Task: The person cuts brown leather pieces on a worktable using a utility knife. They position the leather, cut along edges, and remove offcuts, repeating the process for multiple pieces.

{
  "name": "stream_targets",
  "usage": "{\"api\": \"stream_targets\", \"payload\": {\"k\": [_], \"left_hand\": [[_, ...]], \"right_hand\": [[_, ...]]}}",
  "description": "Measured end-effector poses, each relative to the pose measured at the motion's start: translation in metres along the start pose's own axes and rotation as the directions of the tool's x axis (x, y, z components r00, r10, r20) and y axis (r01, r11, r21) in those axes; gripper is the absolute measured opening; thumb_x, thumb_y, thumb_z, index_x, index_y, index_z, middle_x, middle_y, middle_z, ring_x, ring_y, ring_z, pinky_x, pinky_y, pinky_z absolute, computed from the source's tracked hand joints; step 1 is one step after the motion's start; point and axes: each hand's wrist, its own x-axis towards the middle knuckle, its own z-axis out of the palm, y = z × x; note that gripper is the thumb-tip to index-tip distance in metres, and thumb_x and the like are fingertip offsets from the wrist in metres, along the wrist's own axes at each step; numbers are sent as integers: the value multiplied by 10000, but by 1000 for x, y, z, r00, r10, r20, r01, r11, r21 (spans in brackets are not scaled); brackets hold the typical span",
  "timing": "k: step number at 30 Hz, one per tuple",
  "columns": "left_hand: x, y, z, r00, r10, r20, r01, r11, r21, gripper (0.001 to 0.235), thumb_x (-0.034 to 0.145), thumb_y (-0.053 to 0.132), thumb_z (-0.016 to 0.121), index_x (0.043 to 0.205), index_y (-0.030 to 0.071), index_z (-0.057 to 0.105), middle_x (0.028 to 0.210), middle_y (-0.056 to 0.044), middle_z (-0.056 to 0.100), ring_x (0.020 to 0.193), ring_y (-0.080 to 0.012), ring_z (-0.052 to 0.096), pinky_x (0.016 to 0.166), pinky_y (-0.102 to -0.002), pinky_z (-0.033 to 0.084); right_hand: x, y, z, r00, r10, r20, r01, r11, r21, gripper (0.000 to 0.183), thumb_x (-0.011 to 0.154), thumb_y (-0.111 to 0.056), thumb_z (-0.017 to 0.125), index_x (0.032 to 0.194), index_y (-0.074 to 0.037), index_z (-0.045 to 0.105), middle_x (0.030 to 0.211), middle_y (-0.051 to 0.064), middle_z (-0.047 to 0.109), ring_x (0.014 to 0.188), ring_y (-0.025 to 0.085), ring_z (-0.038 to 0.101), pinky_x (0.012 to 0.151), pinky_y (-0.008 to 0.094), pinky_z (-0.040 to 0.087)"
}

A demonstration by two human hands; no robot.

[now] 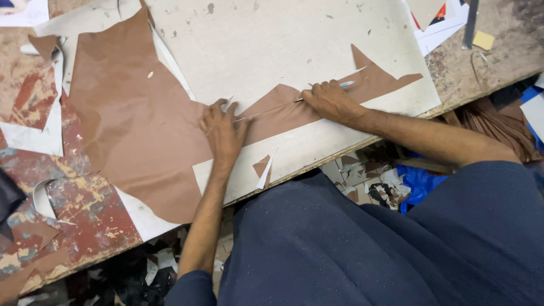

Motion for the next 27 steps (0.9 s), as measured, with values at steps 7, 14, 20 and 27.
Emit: {"api": "stream_targets", "payload": {"k": [7,14,20,27], "left_hand": [[32,77,83,992,60,-115,-66,997,-51,240,934,257,754,1076,68,714,1032,-84,624,1031,-296,526,994,-486,350],[23,71,91,990,52,-133,-57,998,-28,147,995,245,709,965,101,716,943,-44,640,952,-272,524,989,-487,341],[25,71,96,990,59,-129,-60,998,-7,146,1013,236,697,956,102,709,928,-24,648,950,-259,517,985,-495,331],[20,69,99,991,63,-116,-65,998,-8,111,1027,175,686,963,84,687,914,-29,640,951,-258,520,992,-491,332]], "right_hand": [[5,2,9,995,21,-101,-27,998,-59,81,945,-153,607,915,-92,562,706,68,596,638,208,638,561,375,504],[-20,19,27,988,39,-148,-55,993,-105,116,934,-174,607,1006,-85,591,712,52,595,616,192,621,542,359,478],[-58,71,20,999,36,-32,-37,999,-37,96,946,-122,602,1019,-61,585,769,81,610,712,228,657,639,388,515],[-92,124,49,992,61,109,-57,998,-38,56,1017,-73,562,981,-36,540,734,108,609,669,221,646,558,392,523]]}}
